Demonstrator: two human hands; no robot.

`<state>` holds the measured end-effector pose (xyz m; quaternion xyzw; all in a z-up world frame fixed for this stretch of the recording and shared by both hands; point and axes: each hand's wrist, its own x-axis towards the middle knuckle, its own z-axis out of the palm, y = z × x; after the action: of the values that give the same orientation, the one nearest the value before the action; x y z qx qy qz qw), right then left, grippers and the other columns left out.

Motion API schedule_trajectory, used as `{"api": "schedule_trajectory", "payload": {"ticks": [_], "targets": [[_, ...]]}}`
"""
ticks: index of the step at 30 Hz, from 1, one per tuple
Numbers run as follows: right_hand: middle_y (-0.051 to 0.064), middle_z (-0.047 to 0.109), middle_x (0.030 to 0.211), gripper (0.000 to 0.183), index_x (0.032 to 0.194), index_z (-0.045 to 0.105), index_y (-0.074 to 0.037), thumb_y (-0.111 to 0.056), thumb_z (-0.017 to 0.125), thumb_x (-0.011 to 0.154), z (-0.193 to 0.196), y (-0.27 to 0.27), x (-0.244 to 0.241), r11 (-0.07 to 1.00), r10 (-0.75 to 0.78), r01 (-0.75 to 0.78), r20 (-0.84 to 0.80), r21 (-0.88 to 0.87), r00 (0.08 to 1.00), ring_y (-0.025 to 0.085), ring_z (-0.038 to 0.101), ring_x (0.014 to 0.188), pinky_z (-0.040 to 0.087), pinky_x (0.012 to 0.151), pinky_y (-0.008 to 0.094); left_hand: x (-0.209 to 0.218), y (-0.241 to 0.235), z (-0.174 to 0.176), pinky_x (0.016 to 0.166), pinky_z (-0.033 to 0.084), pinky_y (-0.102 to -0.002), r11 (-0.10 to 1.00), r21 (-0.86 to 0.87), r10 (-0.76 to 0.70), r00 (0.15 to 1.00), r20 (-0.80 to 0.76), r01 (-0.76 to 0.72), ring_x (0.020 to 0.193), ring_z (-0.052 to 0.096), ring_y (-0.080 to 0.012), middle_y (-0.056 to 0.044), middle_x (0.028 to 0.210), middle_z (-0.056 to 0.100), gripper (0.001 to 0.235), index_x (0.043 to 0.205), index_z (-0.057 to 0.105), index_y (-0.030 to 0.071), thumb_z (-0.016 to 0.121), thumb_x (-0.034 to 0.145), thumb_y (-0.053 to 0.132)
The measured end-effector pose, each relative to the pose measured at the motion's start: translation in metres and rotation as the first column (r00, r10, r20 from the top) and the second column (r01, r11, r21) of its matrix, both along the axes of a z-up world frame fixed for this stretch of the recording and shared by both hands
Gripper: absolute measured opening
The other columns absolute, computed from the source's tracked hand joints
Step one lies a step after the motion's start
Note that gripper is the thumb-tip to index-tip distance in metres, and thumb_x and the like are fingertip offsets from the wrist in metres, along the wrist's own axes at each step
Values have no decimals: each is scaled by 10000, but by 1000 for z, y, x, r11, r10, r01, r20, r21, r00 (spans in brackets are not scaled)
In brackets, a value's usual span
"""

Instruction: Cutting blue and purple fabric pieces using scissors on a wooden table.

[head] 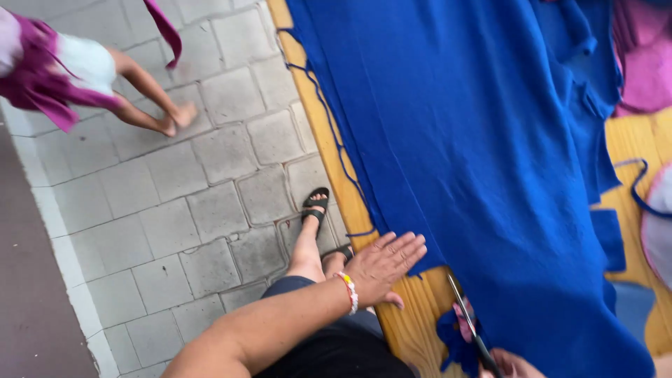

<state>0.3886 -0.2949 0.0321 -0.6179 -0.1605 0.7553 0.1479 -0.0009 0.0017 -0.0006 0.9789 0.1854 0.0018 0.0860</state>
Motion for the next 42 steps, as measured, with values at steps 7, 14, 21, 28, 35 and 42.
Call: {"api": "schedule_trajectory", "payload": {"ticks": [7,14,21,28,35,42], "targets": [[84,699,848,607,1127,748,-46,-471,1030,799,102,73,-60,982,-40,54,82,-179,996,142,621,691,512,557,327,0,-12,8,1490,193,-512,979,-172,-89,991,95,104,1863,231,-265,-60,2025,243,1578,1931,236,130,843,745,975],[277,906,826,678,1066,825,59,-480,1078,741,105,109,-42,981,27,-2,128,-192,991,365,877,722,550,569,373,3,-18,22,1557,46,-513,970,-217,-90,992,87,107,1887,123,-265,-77,2048,147,1493,1936,194,138,736,785,920],[246,879,886,678,1070,823,21,-504,1085,730,98,139,-55,987,34,-13,128,-161,991,377,836,805,491,633,399,1,-18,10,1564,33,-534,959,-248,-85,972,218,139,1892,143,-274,-101,2046,186,1219,1915,302,144,449,961,889],[212,870,828,540,1025,829,-5,-423,1081,794,88,138,-50,988,27,-11,102,-152,994,338,825,765,476,634,373,1,-19,7,1564,18,-554,956,-258,-91,977,195,141,1890,112,-285,-101,2047,151,1351,1920,274,105,566,895,936],[221,856,779,476,1001,820,13,-345,1077,825,83,137,-44,987,6,13,119,-158,993,339,810,701,499,635,376,2,-17,7,1557,22,-586,951,-265,-104,973,208,158,1888,129,-290,-110,2044,161,1347,1903,303,64,615,904,913],[227,812,685,379,954,814,46,-209,1075,855,110,176,-73,993,-6,25,160,-112,987,322,784,591,521,606,360,2,-17,3,1554,37,-609,947,-271,-100,961,258,172,1881,168,-297,-120,2034,201,1314,1891,327,53,579,926,908]]}}
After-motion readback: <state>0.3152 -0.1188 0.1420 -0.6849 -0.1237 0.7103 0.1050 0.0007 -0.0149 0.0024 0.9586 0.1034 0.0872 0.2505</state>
